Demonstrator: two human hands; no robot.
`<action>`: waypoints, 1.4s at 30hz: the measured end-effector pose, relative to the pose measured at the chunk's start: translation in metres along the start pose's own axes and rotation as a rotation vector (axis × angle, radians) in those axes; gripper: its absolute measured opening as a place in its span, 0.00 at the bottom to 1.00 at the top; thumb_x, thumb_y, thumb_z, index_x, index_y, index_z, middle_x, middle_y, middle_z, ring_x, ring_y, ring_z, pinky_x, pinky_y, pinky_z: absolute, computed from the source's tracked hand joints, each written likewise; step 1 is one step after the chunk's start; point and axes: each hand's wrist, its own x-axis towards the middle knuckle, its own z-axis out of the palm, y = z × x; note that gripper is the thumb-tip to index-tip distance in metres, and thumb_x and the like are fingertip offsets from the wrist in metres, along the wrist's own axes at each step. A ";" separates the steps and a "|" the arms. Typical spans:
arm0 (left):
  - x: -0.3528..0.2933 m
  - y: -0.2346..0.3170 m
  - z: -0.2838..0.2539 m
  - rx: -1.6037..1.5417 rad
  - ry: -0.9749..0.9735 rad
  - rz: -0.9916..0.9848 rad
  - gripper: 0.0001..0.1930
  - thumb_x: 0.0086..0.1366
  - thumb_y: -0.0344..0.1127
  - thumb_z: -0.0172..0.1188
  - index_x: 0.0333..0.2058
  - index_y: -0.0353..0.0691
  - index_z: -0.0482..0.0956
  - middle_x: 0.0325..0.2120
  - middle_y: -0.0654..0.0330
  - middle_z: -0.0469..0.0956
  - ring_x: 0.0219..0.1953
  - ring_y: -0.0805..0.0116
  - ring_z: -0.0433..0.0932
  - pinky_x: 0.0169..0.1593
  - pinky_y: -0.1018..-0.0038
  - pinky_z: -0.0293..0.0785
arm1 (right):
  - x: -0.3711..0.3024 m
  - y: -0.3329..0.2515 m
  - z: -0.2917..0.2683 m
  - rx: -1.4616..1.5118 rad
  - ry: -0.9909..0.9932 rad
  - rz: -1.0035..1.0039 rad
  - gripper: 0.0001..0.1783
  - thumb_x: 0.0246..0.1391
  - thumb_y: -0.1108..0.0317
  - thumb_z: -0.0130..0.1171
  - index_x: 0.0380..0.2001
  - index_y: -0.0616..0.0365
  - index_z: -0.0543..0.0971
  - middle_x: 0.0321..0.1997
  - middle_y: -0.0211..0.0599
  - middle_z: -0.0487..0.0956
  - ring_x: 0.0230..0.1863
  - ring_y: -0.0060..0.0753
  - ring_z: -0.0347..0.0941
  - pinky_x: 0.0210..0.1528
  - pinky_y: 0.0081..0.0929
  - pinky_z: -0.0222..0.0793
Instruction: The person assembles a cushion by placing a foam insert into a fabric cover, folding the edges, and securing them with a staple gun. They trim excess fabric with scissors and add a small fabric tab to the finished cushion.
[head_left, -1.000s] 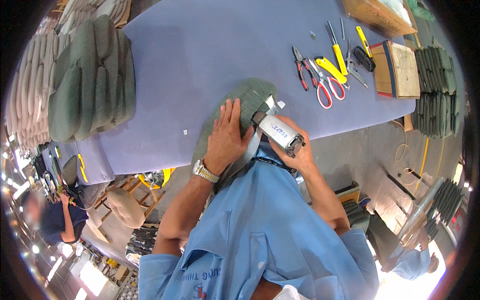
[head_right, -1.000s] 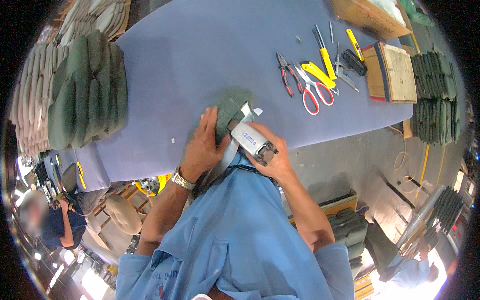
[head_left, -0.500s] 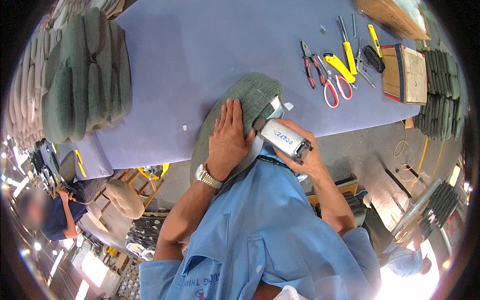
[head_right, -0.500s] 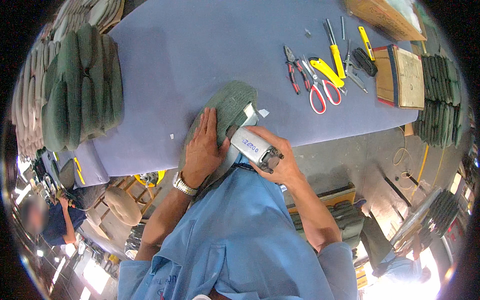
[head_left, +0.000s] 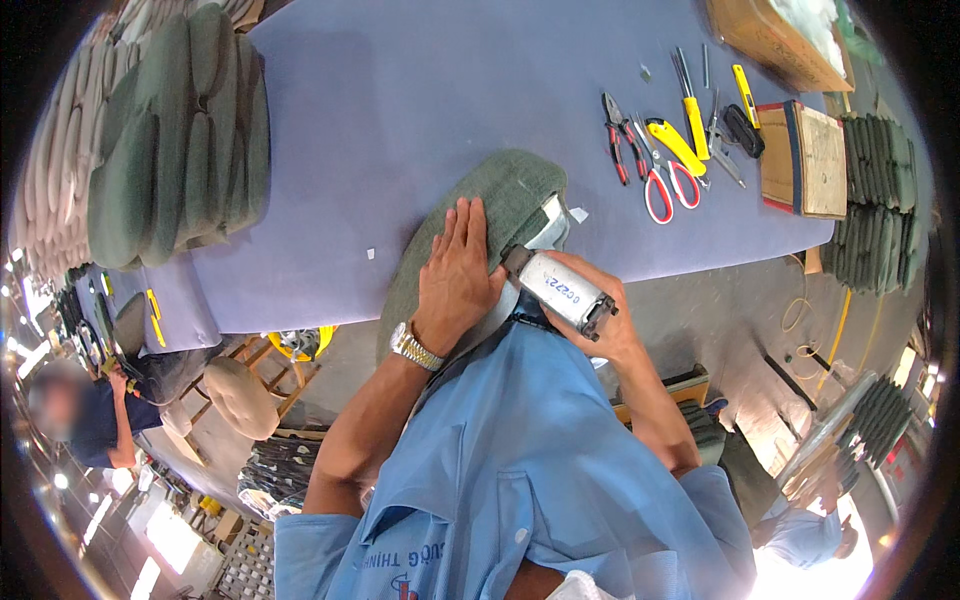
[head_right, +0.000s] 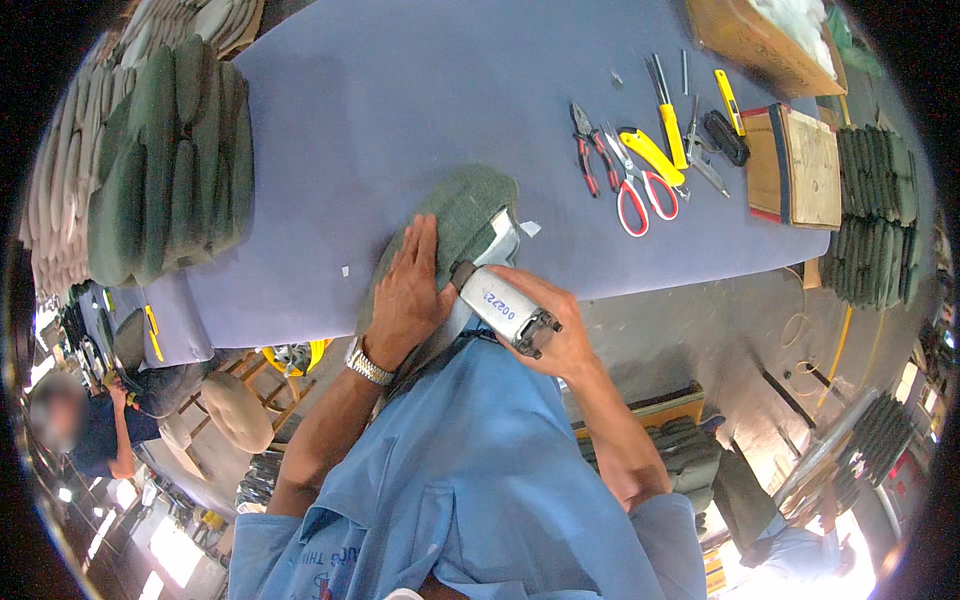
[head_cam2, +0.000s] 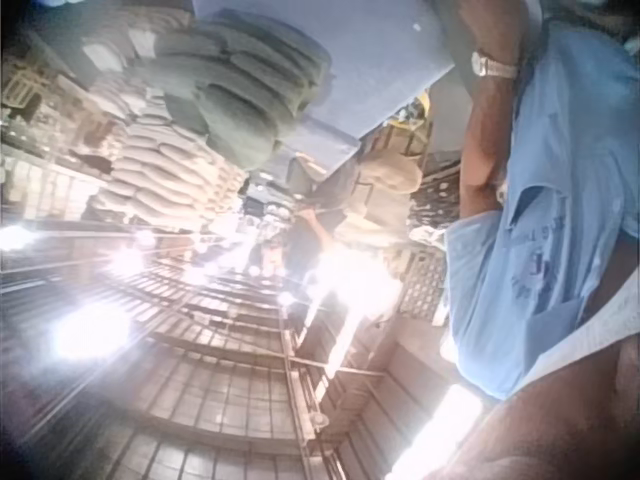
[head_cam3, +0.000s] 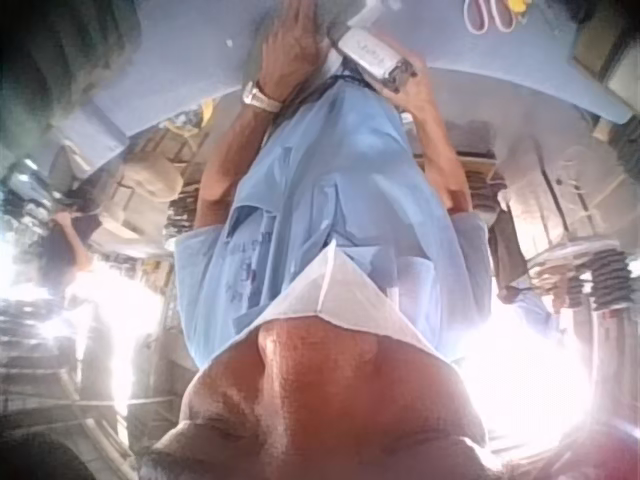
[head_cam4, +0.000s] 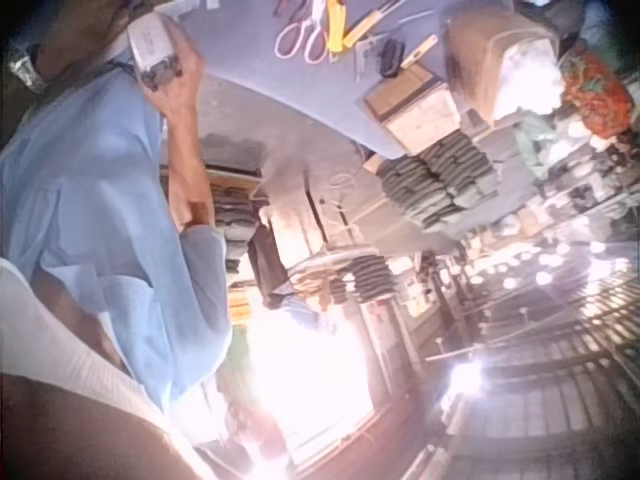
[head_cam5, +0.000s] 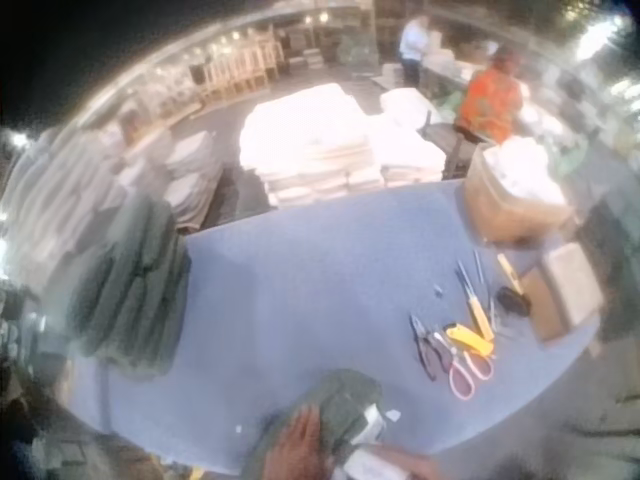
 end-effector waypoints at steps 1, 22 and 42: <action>-0.001 0.000 -0.001 -0.008 -0.011 -0.002 0.48 0.59 0.38 0.68 0.72 0.31 0.51 0.71 0.36 0.56 0.73 0.40 0.58 0.69 0.47 0.64 | 0.002 0.000 0.000 -0.001 -0.007 -0.008 0.35 0.40 0.75 0.70 0.57 0.63 0.78 0.57 0.51 0.81 0.58 0.50 0.80 0.60 0.36 0.74; -0.006 -0.012 0.019 -0.051 0.095 0.057 0.50 0.53 0.29 0.65 0.74 0.39 0.49 0.72 0.41 0.56 0.72 0.39 0.59 0.70 0.49 0.65 | -0.007 -0.002 0.006 0.038 -0.073 0.067 0.37 0.44 0.74 0.70 0.61 0.62 0.76 0.60 0.50 0.80 0.61 0.46 0.78 0.64 0.36 0.71; 0.000 -0.008 0.004 0.017 0.030 0.028 0.47 0.58 0.38 0.67 0.73 0.38 0.51 0.71 0.41 0.59 0.71 0.40 0.62 0.66 0.42 0.68 | 0.002 0.032 0.017 -0.099 0.016 0.132 0.30 0.47 0.60 0.75 0.54 0.53 0.79 0.50 0.39 0.85 0.52 0.38 0.83 0.56 0.34 0.76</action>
